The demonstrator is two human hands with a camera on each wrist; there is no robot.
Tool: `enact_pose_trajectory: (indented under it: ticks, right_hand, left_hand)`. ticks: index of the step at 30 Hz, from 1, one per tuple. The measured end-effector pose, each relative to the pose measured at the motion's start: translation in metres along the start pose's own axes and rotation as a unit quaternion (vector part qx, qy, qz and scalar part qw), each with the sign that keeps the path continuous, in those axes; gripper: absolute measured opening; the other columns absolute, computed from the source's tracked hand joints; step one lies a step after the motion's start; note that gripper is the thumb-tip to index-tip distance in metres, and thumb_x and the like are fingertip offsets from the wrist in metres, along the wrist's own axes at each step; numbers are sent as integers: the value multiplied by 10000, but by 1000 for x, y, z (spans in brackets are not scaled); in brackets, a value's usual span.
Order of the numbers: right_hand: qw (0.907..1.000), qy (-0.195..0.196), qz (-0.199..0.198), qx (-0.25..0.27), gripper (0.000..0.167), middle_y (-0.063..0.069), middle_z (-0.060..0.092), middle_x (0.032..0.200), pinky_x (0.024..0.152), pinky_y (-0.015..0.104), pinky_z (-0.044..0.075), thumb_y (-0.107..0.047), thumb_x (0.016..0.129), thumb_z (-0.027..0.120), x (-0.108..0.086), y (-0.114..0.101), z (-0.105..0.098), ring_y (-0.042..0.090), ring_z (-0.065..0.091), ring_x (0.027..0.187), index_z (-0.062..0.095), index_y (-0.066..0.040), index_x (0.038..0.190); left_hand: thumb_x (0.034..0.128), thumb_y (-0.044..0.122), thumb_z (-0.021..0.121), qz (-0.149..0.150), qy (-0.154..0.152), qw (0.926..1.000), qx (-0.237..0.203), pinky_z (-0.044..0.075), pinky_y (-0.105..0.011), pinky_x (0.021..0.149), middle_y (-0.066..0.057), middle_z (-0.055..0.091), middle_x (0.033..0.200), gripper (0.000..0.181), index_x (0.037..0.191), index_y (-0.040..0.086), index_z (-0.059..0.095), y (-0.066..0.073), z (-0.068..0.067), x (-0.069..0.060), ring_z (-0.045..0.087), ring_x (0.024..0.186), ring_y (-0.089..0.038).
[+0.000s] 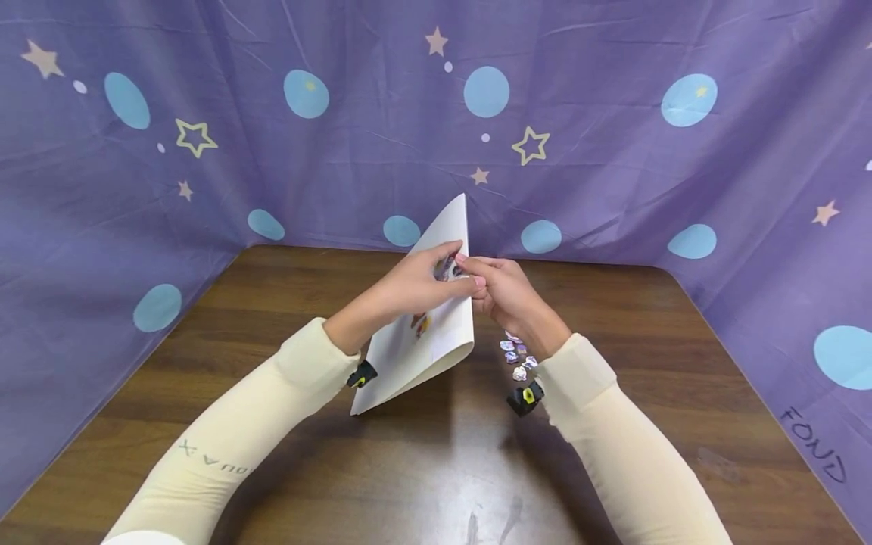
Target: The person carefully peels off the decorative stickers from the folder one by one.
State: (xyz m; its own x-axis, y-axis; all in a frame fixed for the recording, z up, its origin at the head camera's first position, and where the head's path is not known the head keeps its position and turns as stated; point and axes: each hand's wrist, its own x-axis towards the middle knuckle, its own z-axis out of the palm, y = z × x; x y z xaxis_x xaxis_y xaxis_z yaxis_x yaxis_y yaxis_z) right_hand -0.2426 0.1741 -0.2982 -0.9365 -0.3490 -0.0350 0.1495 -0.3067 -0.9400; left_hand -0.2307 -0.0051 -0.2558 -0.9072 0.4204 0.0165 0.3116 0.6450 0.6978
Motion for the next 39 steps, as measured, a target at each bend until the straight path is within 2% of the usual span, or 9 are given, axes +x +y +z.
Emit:
enact_pose_trajectory:
  ticks: [2,7,17,20,24,27,29,32,39]
  right_hand:
    - [10000,-15,-2,-42,180,-28,606,670,501,165,495,-190,1041,593,0,0,-1,29,557,560,702,-51,1076]
    - [9999,5,86,-55,183,-30,596,653,539,232,563,-187,1049,574,0,2,-6,47,591,559,694,-50,1064]
    - [9996,141,169,-192,239,8,681,709,559,284,593,-118,1064,474,2,11,-15,84,653,573,557,40,1223]
    - [9987,262,280,-336,334,23,712,779,571,277,589,-81,1048,437,1,15,-20,78,646,601,481,89,1333]
    - [9952,515,520,-655,432,30,733,848,587,275,587,-63,1039,424,1,24,-27,91,680,669,411,128,1426]
    - [9922,588,675,-868,478,44,735,907,628,291,599,-56,1038,423,0,31,-32,119,709,740,366,132,1474]
    - [9900,638,764,-1002,511,54,724,950,651,293,600,-45,1031,426,0,36,-35,118,699,759,333,122,1505]
    - [9860,767,898,-1180,553,101,695,1057,689,296,600,-35,1032,437,-2,42,-39,117,687,803,285,86,1550]
    - [9756,887,1040,-1721,595,219,647,1194,717,336,594,-17,1031,479,-6,57,-49,163,685,849,262,22,1583]
  left_hand:
    - [904,613,663,33,24,10000,29,446,-403,1077,-96,402,1608,900,1610,166,327,0,0,0,485,1332,-218]
    - [895,631,665,-83,5,9999,69,445,-416,1084,-96,401,1610,915,1613,176,326,-1,1,-1,491,1311,-218]
    - [891,631,681,-64,-181,9998,96,518,-353,852,-85,491,1519,918,1617,201,319,-15,3,-2,551,1111,-201]
    - [905,577,706,50,-693,9970,-330,505,-380,733,-109,648,1123,876,1613,230,326,-25,5,-1,561,862,-204]
    - [921,480,734,217,-1196,9898,-744,478,-374,659,-90,561,809,811,1596,220,365,-40,7,-3,506,642,-192]
    - [922,466,732,419,-1205,9910,-411,502,-317,791,-87,653,1157,772,1571,193,417,-50,8,-5,614,887,-177]
    - [921,455,736,468,-1230,9911,-209,512,-346,912,-49,555,1445,747,1555,184,447,-56,8,-7,607,1139,-211]
    - [931,446,725,448,-1301,9905,73,482,-404,1036,-42,472,1559,709,1539,179,476,-67,7,-10,535,1330,-284]
    - [910,464,736,236,-1343,9860,964,382,-456,1150,-113,470,1558,766,1542,132,458,-98,0,-17,452,1417,-326]
